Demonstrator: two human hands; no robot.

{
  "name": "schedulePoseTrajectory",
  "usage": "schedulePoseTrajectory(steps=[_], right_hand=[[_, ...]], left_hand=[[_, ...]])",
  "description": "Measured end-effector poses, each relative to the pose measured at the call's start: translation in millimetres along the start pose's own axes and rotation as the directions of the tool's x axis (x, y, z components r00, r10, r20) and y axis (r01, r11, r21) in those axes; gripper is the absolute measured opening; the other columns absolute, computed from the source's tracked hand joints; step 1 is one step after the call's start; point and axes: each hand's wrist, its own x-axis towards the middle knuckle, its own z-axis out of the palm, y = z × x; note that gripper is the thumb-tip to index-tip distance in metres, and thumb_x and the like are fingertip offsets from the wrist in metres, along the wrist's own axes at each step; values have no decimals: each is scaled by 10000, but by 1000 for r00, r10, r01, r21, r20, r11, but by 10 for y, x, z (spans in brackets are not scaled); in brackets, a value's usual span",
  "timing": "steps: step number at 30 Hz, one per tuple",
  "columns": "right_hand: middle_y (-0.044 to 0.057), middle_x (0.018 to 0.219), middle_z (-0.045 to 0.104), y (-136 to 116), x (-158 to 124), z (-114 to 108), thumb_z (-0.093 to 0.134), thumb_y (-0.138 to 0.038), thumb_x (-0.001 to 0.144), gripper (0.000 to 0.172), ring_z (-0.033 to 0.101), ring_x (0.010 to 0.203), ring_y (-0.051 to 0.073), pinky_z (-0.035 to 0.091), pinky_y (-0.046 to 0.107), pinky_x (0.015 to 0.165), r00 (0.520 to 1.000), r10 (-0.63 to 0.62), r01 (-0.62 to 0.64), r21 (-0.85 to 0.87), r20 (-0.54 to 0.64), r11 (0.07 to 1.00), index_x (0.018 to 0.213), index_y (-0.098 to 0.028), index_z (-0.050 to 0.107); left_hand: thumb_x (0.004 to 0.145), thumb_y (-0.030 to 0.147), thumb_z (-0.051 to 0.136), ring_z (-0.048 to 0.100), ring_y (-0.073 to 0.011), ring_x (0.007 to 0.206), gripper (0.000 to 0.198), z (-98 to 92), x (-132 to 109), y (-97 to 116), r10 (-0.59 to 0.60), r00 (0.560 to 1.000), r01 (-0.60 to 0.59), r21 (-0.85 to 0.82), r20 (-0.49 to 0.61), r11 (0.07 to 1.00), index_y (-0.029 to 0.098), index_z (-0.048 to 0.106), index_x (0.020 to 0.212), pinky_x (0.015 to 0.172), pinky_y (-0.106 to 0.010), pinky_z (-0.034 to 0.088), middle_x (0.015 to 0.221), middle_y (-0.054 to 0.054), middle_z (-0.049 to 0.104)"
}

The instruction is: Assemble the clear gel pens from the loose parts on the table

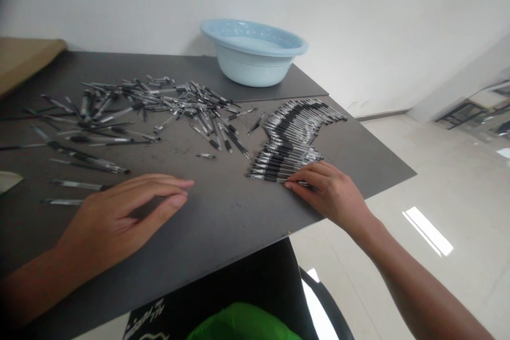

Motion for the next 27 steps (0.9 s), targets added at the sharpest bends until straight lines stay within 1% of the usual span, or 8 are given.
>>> schedulePoseTrajectory(steps=[5,10,15,19,23,27], right_hand=[[46,1024,763,28,-22,44,727,-308,992,103,708,892,184,586,312,749,999,30,-30,10,-20,1000,1050,-249,789],[37,997,752,36,-42,65,750,-305,975,95,701,852,168,569,288,713,998,47,-46,21,-41,999,1041,-253,796],[39,970,749,20,-41,80,749,-291,972,85,700,821,165,558,269,678,997,62,-61,29,-54,998,1025,-247,799],[37,931,748,15,-35,96,753,-278,969,78,700,793,166,553,276,680,996,47,-47,13,-73,999,1020,-242,800],[31,931,746,24,-50,95,772,-258,956,64,697,775,155,552,273,677,994,22,-22,1,-104,1000,1015,-244,792],[35,928,731,42,-104,86,819,-256,916,120,678,732,146,549,273,640,989,-13,11,-16,-144,1000,1025,-230,777]], left_hand=[[1024,376,638,780,-192,1059,191,11,4,-2,16,1000,-16,22,2,1000,261,788,1051,1027,-324,575,1118,15,837],[1024,377,648,771,-194,1076,176,24,10,-18,24,1000,-24,16,2,1000,270,778,1072,1036,-344,572,1135,17,832],[1033,370,623,780,-189,1047,198,9,27,24,28,1000,-28,23,9,999,260,786,1044,1011,-341,589,1100,13,839],[1033,374,615,784,-190,1040,210,4,22,44,38,999,-38,25,3,999,252,785,1042,1007,-337,591,1095,10,841],[1035,371,617,780,-186,1051,195,39,16,18,38,999,-38,1,2,999,257,775,1038,1023,-320,572,1100,15,839],[1050,383,598,778,-189,1022,203,59,7,5,29,1000,-29,-32,-7,999,254,755,1049,992,-311,559,1076,16,833]])
